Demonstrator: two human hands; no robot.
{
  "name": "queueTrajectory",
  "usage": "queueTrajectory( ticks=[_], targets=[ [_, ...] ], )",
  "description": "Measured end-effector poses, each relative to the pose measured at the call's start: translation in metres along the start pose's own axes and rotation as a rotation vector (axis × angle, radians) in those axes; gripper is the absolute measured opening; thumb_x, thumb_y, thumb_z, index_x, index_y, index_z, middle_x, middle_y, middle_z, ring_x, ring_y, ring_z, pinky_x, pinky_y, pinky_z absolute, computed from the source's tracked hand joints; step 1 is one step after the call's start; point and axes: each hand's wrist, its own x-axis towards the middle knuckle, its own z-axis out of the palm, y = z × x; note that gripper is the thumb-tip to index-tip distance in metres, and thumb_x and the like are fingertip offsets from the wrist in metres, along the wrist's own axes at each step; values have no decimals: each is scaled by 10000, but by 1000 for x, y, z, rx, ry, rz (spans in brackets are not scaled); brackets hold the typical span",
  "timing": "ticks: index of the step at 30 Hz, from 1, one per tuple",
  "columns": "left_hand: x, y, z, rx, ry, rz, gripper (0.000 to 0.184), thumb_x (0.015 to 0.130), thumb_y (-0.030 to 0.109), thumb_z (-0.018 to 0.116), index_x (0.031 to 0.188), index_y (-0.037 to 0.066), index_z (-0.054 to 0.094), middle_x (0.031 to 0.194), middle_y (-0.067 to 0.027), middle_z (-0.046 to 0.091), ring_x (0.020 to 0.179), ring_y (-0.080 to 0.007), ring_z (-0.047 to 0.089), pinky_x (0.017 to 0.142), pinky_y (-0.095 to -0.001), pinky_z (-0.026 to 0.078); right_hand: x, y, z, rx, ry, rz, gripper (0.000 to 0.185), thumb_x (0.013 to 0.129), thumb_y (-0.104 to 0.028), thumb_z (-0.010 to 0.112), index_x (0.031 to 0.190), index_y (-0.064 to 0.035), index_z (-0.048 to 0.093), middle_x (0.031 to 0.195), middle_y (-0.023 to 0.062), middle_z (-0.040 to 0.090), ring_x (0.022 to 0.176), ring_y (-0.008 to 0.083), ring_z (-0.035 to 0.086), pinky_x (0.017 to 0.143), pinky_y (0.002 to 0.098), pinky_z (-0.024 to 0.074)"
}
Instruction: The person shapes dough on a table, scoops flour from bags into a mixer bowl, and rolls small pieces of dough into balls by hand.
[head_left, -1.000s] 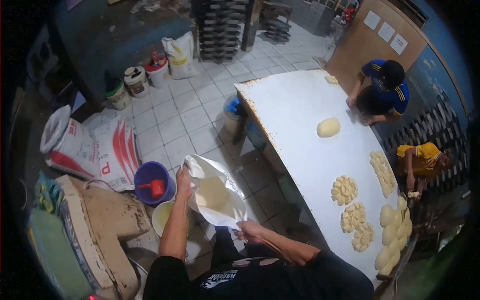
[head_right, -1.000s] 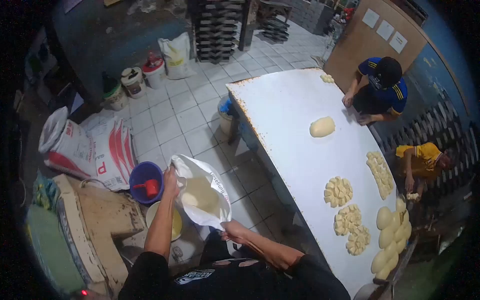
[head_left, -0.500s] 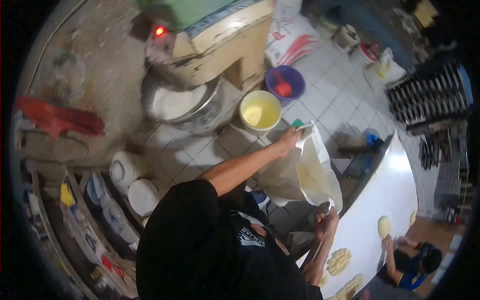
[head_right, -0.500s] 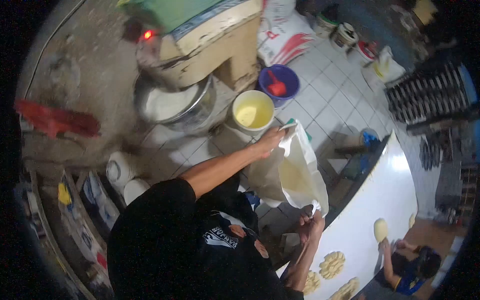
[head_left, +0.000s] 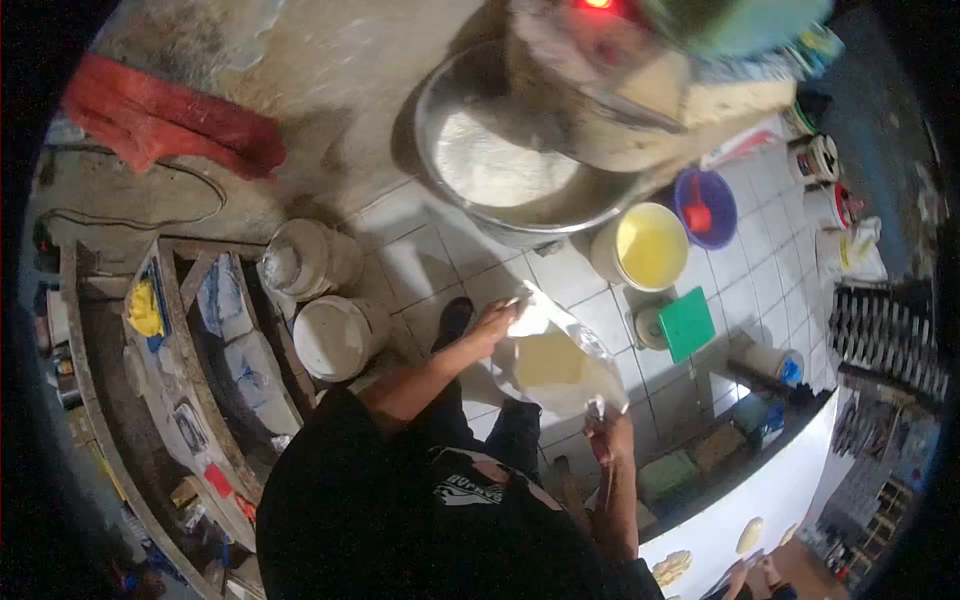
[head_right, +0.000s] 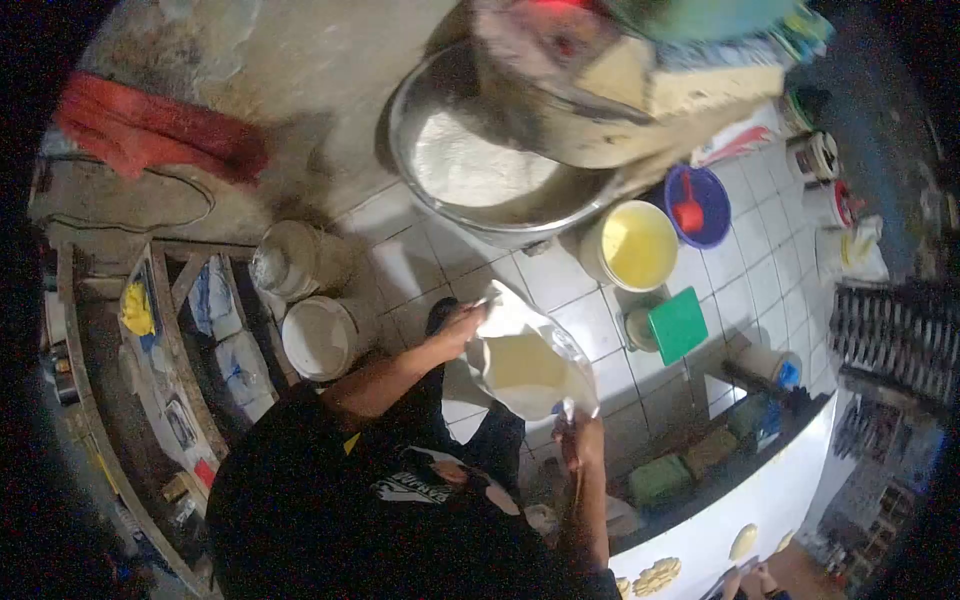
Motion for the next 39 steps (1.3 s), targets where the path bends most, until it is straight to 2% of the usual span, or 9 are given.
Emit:
queueTrajectory(
  ticks=[8, 13, 18, 20, 21, 25, 29, 32, 39],
  targets=[
    [66, -14, -267, 713, 316, 319, 475, 950, 196, 602, 1393, 33, 546, 1178, -221, 641, 1067, -356, 626, 897, -495, 510, 197, 32, 214, -164, -198, 94, 125, 972, -80, 516, 1077, -20, 548, 877, 89, 551, 757, 179, 588, 566, 315, 494],
    [106, 23, -348, -292, 680, 186, 525, 1034, 423, 525, 1328, -11, 550, 1151, -101, 613, 1038, -223, 583, 904, -403, 468, 317, 59, 361, -410, -505, -186, 115, 983, -89, 530, 1061, -23, 582, 899, 105, 595, 752, 207, 593, 693, 407, 553],
    [122, -9, -504, 1414, 895, 671, 598, 868, 308, 703, 1354, 1, 539, 1314, -200, 597, 1165, -328, 600, 1017, -454, 468, 318, 49, 475, -96, -668, -25, 552, 1044, -340, 499, 1390, 81, 408, 1322, 225, 575, 1118, 330, 630, 972, 462, 561],
    [105, 53, -489, 1443, 595, 211, 620, 760, 275, 789, 1277, -3, 588, 1223, -211, 646, 1125, -371, 626, 996, -452, 499, 316, 60, 467, -184, -794, -59, 518, 1058, -344, 496, 1424, 16, 426, 1392, 194, 536, 1113, 327, 634, 955, 480, 564],
    [135, -4, -531, 971, 902, 823, 562, 757, 309, 807, 1191, 1, 628, 1033, -185, 699, 992, -398, 658, 900, -483, 535, 291, 40, 453, -266, -801, -50, 493, 1070, -300, 474, 1467, -14, 421, 1332, 186, 597, 1051, 301, 665, 902, 450, 588],
    [92, -4, -438, -127, 746, 167, 580, 799, 320, 768, 1254, 17, 575, 1129, -182, 642, 1064, -393, 617, 939, -482, 506, 273, 73, 305, -944, -625, -379, 416, 1012, -324, 565, 1314, -39, 594, 1200, 158, 682, 994, 269, 680, 869, 405, 565],
    [61, -28, -333, -62, 617, -127, 605, 855, 335, 715, 1338, 38, 504, 1257, -179, 567, 1160, -388, 562, 992, -480, 468, 261, 128, 58, -1519, -213, -583, 309, 913, -241, 585, 1139, -64, 701, 1279, 172, 653, 1196, 347, 617, 1000, 445, 515],
    [59, -40, -238, 120, 461, -286, 625, 897, 347, 675, 1401, 54, 451, 1353, -177, 510, 1232, -384, 521, 1032, -479, 440, 173, 85, -63, -1262, 307, 169, 339, 825, -246, 641, 1106, -74, 719, 1172, 156, 694, 1144, 326, 650, 937, 433, 545],
    [126, -53, 63, 308, 2, -317, 646, 992, 368, 580, 1528, 97, 342, 1541, -166, 410, 1379, -359, 448, 1124, -486, 367, 87, 45, -229, -737, 687, -209, 274, 778, -147, 616, 1000, -44, 740, 1119, 194, 710, 1049, 379, 676, 938, 440, 541]
  ],
)
